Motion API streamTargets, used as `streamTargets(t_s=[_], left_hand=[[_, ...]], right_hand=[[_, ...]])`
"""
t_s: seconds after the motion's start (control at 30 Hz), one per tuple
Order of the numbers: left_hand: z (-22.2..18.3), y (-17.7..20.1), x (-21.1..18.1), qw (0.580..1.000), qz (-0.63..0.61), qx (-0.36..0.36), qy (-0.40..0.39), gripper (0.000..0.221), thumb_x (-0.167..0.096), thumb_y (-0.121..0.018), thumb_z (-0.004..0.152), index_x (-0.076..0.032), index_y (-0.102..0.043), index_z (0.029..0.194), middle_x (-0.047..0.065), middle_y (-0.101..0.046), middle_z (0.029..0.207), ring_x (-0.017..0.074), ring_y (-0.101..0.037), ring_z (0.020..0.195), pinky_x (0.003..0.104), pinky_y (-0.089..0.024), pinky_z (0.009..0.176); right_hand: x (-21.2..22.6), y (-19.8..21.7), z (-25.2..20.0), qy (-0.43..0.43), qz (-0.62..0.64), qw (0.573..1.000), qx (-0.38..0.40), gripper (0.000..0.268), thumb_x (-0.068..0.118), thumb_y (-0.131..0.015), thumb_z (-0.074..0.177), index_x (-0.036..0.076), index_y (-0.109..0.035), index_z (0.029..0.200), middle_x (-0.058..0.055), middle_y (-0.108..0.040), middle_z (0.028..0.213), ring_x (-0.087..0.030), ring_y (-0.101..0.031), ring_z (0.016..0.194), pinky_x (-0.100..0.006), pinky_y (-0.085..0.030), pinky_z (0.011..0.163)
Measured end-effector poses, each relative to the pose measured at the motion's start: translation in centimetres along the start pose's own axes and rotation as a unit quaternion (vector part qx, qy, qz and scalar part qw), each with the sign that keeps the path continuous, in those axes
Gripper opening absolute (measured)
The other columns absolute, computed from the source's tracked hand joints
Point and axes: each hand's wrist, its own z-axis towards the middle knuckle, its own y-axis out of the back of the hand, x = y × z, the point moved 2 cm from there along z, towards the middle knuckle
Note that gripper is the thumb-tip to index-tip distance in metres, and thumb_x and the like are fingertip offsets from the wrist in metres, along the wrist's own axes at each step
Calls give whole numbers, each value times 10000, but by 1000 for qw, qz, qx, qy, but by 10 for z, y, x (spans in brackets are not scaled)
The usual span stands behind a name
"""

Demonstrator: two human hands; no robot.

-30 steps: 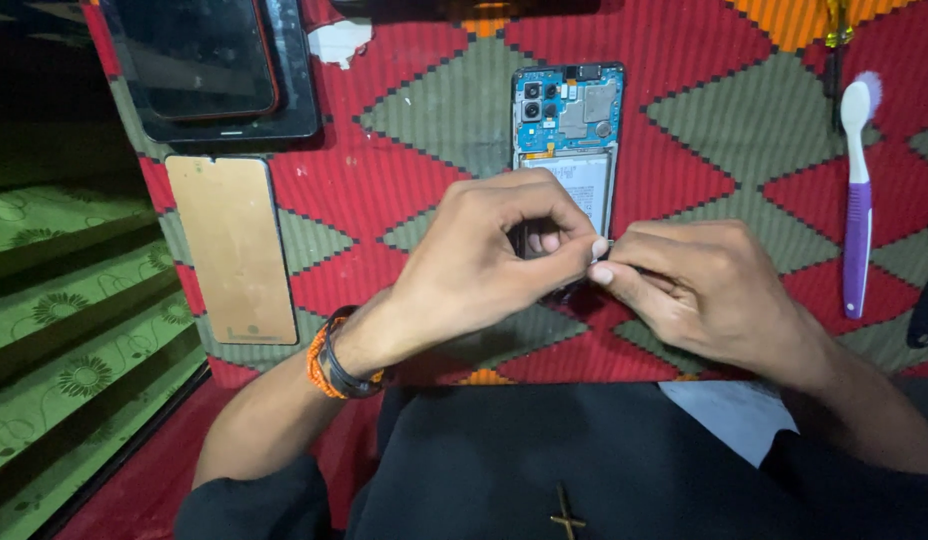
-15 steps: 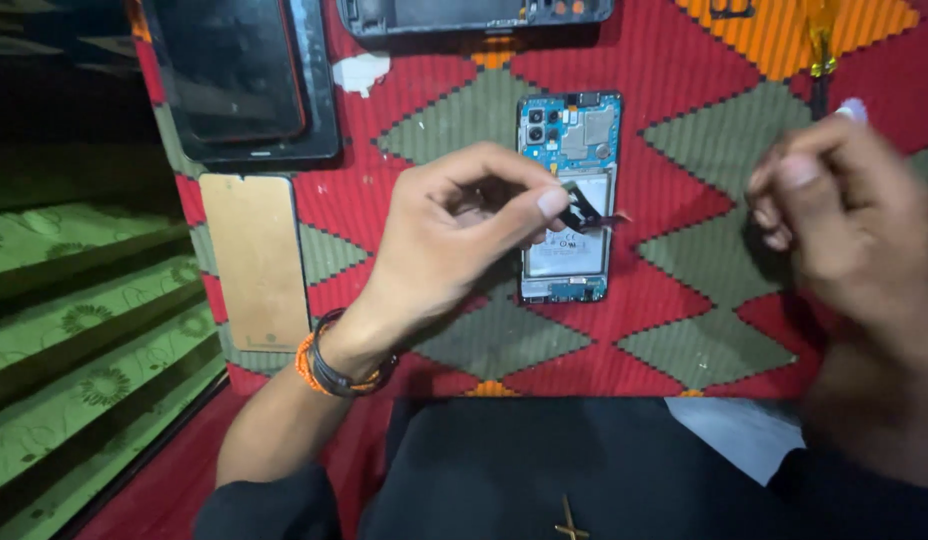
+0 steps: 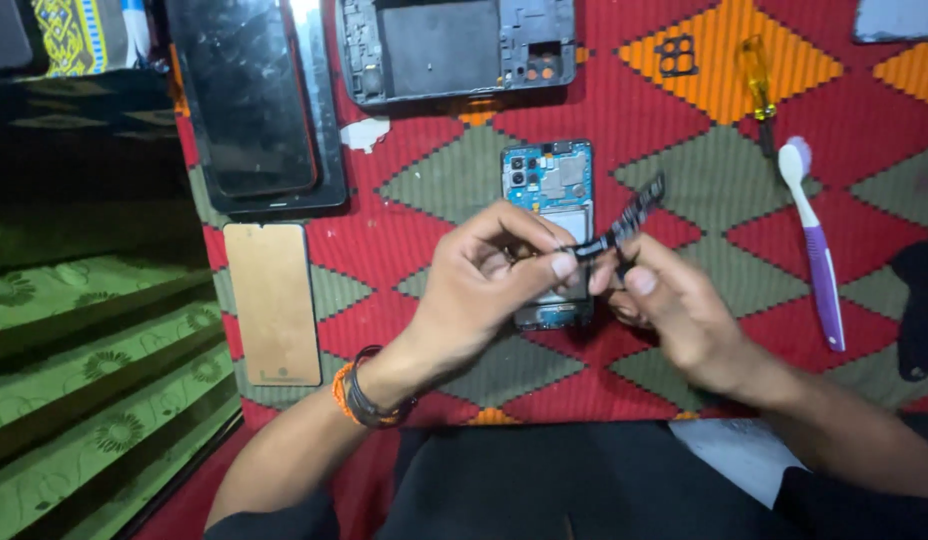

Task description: Installing a motherboard and battery into a smartphone frame and connecting internal ribbon cables.

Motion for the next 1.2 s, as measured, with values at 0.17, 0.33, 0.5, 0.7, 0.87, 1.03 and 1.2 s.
streamTargets(t_s=[0.17, 0.33, 0.5, 0.7, 0.87, 1.03, 1.2], left_hand=[[0, -8, -3, 997, 56, 50, 0, 129, -134, -730, 959, -82, -655, 1050, 39, -681, 989, 81, -642, 833, 203, -548, 761], [4, -6, -13, 976, 192, 50, -86, 79, -159, -727, 972, -108, -727, 1033, 33, -737, 969, 145, -698, 912, 269, -582, 841], [5, -4, -16, 984, 174, 21, -46, 89, -130, -725, 963, -70, -752, 1023, 70, -751, 979, 153, -715, 905, 251, -599, 813], [5, -4, -15, 986, 162, 27, -29, 125, -128, -753, 939, -70, -741, 1048, 64, -749, 1012, 142, -714, 926, 227, -605, 818], [4, -5, -15, 989, 147, 18, -14, 115, -117, -765, 928, -72, -745, 1031, 61, -758, 1001, 126, -717, 907, 217, -599, 818], [2, -5, -14, 989, 141, 9, -33, 136, -128, -771, 921, -67, -760, 1042, 78, -773, 985, 149, -738, 913, 227, -604, 840], [0, -7, -9, 992, 120, 0, -30, 135, -107, -780, 903, -41, -757, 1018, 94, -769, 957, 157, -747, 880, 215, -628, 808]], right_hand=[[14, 1, 7, 16, -156, 987, -34, 496, 395, -415, 1070, 67, -713, 847, 14, -556, 640, -105, -525, 557, -272, -393, 524], [19, 5, 10, 22, -211, 977, -30, 504, 424, -411, 1051, 101, -732, 836, 1, -566, 564, -118, -524, 468, -291, -382, 477], [14, 11, 10, -7, -174, 983, -51, 545, 418, -393, 1067, 51, -740, 861, -2, -496, 536, -115, -476, 484, -280, -348, 478], [15, 9, 8, 9, -186, 982, -39, 529, 409, -395, 1061, 61, -740, 860, -19, -591, 589, -121, -534, 493, -270, -403, 471], [13, 8, 9, 9, -182, 983, -30, 536, 411, -386, 1068, 66, -729, 845, -15, -550, 591, -128, -525, 514, -279, -402, 503], [13, 2, 10, 26, -163, 986, 24, 493, 443, -385, 1054, 64, -666, 908, -13, -539, 650, -119, -500, 538, -262, -393, 492], [9, -5, 9, 103, -240, 965, 18, 427, 322, -392, 1075, 50, -667, 894, -45, -705, 807, -198, -708, 727, -328, -531, 662]])
